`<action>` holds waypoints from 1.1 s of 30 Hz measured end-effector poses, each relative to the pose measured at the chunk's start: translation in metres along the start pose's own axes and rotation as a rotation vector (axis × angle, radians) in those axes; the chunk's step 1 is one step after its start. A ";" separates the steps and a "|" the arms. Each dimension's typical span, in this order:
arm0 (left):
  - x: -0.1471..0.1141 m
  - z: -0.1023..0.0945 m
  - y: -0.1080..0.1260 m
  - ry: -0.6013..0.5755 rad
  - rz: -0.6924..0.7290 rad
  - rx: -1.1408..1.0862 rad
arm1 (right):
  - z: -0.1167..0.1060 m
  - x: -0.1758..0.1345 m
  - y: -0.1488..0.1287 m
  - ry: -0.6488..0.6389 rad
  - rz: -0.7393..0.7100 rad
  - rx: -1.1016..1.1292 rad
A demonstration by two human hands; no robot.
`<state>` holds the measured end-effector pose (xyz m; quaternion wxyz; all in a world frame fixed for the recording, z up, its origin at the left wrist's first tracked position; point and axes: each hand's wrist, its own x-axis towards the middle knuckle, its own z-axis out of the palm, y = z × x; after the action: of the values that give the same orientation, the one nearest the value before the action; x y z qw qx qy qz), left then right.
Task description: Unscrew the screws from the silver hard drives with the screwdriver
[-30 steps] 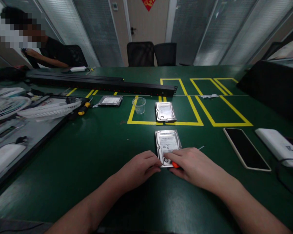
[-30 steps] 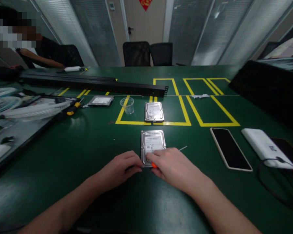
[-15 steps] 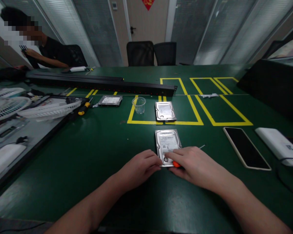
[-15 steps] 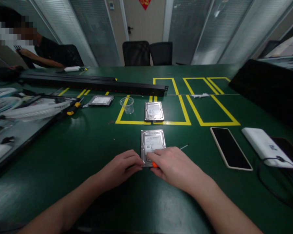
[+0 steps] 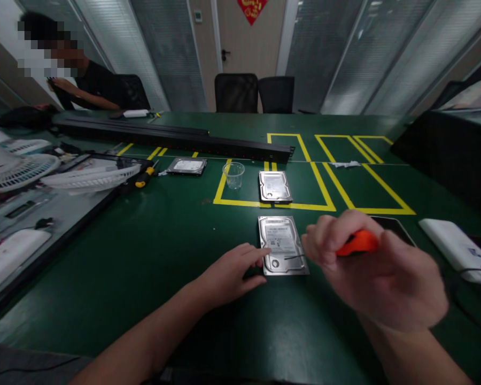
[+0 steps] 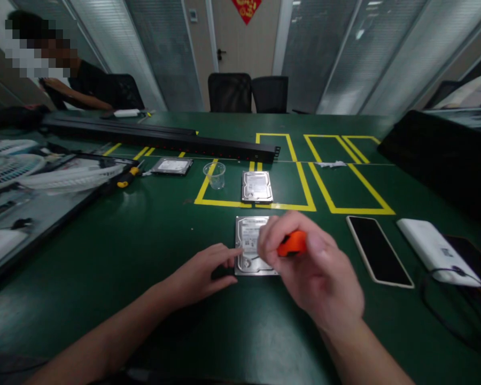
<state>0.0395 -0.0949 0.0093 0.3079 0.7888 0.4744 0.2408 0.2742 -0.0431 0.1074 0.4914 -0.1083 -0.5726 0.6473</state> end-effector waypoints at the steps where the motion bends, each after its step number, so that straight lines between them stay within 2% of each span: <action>1: 0.001 0.000 0.000 -0.001 -0.004 0.010 | 0.006 0.001 0.006 -0.008 0.026 0.029; 4: 0.002 0.001 -0.001 -0.013 -0.008 0.025 | 0.015 0.001 0.027 -0.010 0.058 0.098; 8: 0.003 0.004 -0.002 0.002 0.005 0.020 | 0.013 -0.003 0.043 -0.016 0.069 0.156; 33: 0.004 0.002 0.001 0.020 -0.010 0.000 | 0.015 -0.010 0.052 -0.029 0.122 0.129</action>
<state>0.0436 -0.0925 0.0091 0.3042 0.7841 0.4812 0.2472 0.2421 -0.0524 0.0641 0.4487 -0.1016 -0.5290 0.7131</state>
